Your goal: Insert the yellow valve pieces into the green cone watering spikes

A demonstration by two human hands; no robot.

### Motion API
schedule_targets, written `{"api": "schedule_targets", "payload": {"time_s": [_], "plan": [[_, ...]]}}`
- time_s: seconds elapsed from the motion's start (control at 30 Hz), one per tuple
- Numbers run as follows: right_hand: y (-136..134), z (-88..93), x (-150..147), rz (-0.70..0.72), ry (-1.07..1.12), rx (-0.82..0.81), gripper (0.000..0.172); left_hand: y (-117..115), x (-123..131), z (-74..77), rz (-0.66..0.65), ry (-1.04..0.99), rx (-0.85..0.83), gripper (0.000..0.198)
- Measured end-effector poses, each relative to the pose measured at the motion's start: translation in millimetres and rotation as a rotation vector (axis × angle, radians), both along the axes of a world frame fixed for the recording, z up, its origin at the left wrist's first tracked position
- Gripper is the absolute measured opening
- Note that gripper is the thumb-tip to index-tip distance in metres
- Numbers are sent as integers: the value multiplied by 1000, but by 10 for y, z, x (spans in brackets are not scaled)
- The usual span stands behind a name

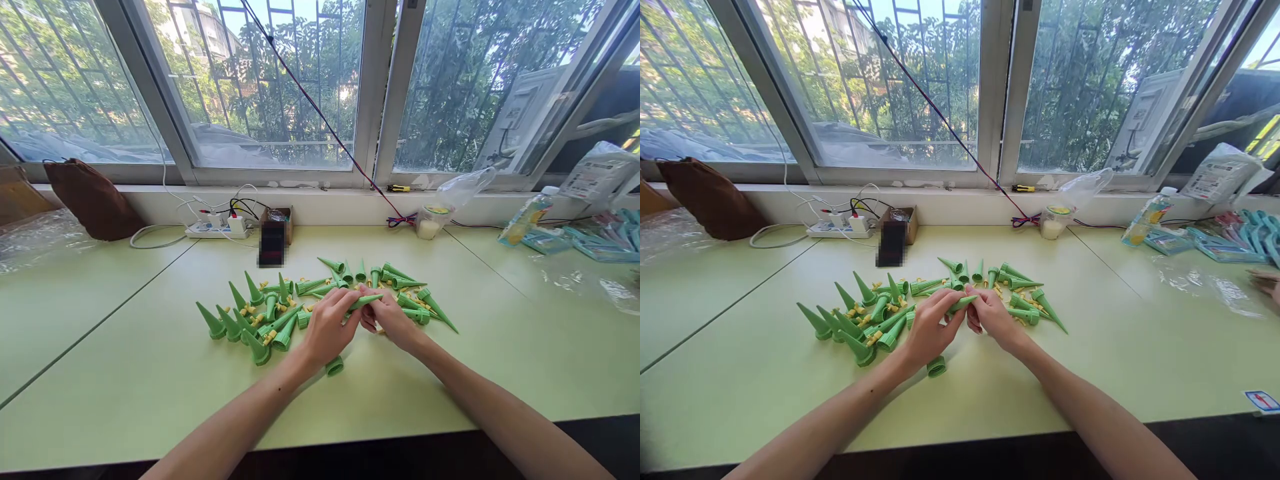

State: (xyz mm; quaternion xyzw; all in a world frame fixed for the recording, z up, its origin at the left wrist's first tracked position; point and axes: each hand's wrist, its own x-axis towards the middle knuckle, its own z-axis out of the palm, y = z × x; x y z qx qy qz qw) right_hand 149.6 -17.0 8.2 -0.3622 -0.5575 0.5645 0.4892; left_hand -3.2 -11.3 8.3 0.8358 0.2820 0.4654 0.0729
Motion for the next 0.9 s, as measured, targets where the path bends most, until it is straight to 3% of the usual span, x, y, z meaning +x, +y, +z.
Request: {"api": "schedule_targets", "payload": {"time_s": [0.27, 0.53, 0.9], "plan": [[30, -50, 19, -22, -97, 55, 48, -23, 12, 7, 33, 29, -73, 17], [16, 3, 46, -217, -493, 299, 52, -21, 23, -10, 56, 64, -122, 16], [21, -2, 48, -214, -539, 314, 51, -20, 27, -26, 96, 101, -120, 15]]}}
